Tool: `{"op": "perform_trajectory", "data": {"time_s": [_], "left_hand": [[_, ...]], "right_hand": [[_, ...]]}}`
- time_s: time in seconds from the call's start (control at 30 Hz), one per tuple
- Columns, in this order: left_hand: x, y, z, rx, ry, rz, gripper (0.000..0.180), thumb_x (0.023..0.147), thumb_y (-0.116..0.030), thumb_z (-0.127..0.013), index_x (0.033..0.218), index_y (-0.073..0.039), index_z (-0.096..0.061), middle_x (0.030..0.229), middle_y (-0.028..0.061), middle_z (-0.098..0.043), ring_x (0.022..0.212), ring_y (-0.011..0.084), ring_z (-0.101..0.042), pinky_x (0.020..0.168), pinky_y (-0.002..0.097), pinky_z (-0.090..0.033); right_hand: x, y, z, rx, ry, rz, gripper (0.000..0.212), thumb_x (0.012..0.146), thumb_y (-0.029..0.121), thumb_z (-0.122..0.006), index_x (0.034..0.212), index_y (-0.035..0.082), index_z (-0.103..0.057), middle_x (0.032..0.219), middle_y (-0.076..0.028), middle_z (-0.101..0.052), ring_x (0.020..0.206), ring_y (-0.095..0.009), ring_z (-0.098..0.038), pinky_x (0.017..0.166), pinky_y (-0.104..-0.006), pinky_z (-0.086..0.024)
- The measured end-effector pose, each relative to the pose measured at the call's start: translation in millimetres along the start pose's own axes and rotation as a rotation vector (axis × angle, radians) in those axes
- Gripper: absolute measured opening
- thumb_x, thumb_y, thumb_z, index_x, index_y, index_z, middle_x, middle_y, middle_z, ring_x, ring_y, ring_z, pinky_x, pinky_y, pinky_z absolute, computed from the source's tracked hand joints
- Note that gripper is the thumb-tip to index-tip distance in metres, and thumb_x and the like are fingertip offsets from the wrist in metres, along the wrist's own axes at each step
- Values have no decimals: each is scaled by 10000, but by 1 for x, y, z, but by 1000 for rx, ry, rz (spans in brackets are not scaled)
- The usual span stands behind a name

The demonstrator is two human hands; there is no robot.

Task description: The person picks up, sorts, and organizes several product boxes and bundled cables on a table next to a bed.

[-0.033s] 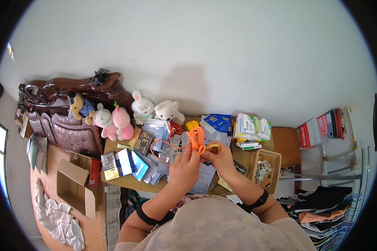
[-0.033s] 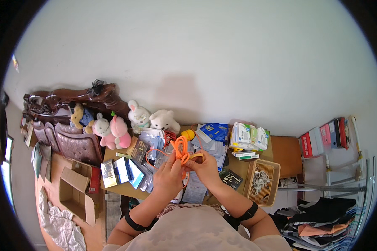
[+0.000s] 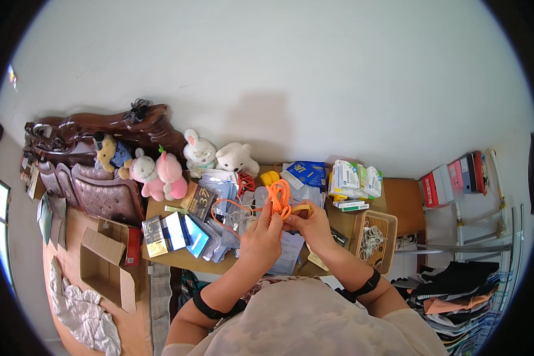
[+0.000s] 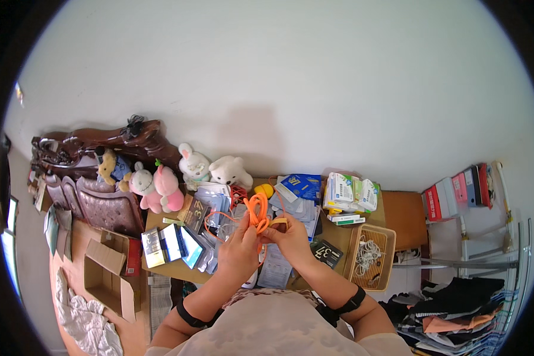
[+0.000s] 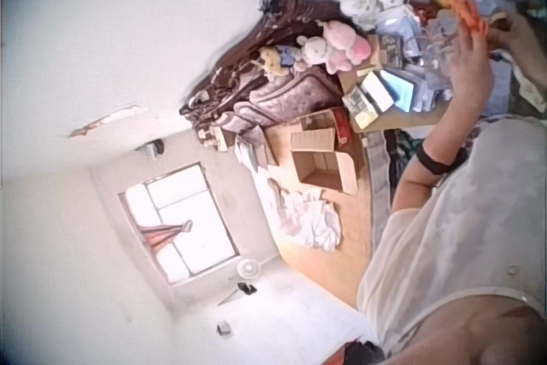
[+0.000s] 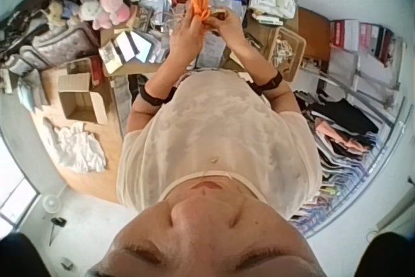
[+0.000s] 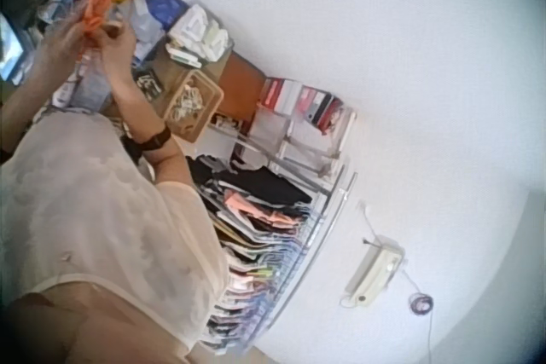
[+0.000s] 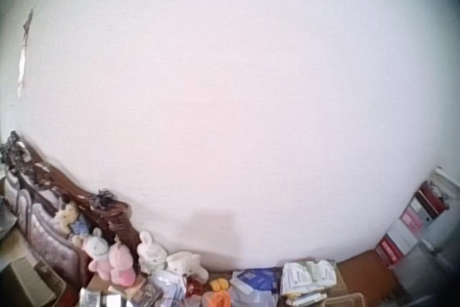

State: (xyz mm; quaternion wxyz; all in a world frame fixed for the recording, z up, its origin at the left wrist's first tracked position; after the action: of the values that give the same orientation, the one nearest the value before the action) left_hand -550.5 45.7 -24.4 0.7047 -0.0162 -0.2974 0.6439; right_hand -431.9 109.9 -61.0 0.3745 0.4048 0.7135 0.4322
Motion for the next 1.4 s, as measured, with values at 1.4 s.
{"op": "perform_trajectory", "data": {"time_s": [1.4], "left_hand": [[3, 108, -171, 367, 180, 91, 369, 760, -105, -580, 1127, -95, -542, 1206, 99, -510, 1136, 309, -448, 981, 526, -305]], "right_hand": [[-122, -156, 384, -1410, -197, -967, 357, 792, 322, -646, 949, 1, -636, 965, -189, -638, 912, -338, -616, 793, -418, -500]]}}
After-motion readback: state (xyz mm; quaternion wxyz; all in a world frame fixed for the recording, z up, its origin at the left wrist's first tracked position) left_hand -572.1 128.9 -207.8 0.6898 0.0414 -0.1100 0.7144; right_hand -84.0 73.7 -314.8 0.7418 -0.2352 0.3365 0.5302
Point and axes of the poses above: each hand's wrist, its own x-axis towards the middle knuckle, its own z-axis out of the back of the hand, y = z × x, the point moved 4 cm from there along x, towards the middle knuckle
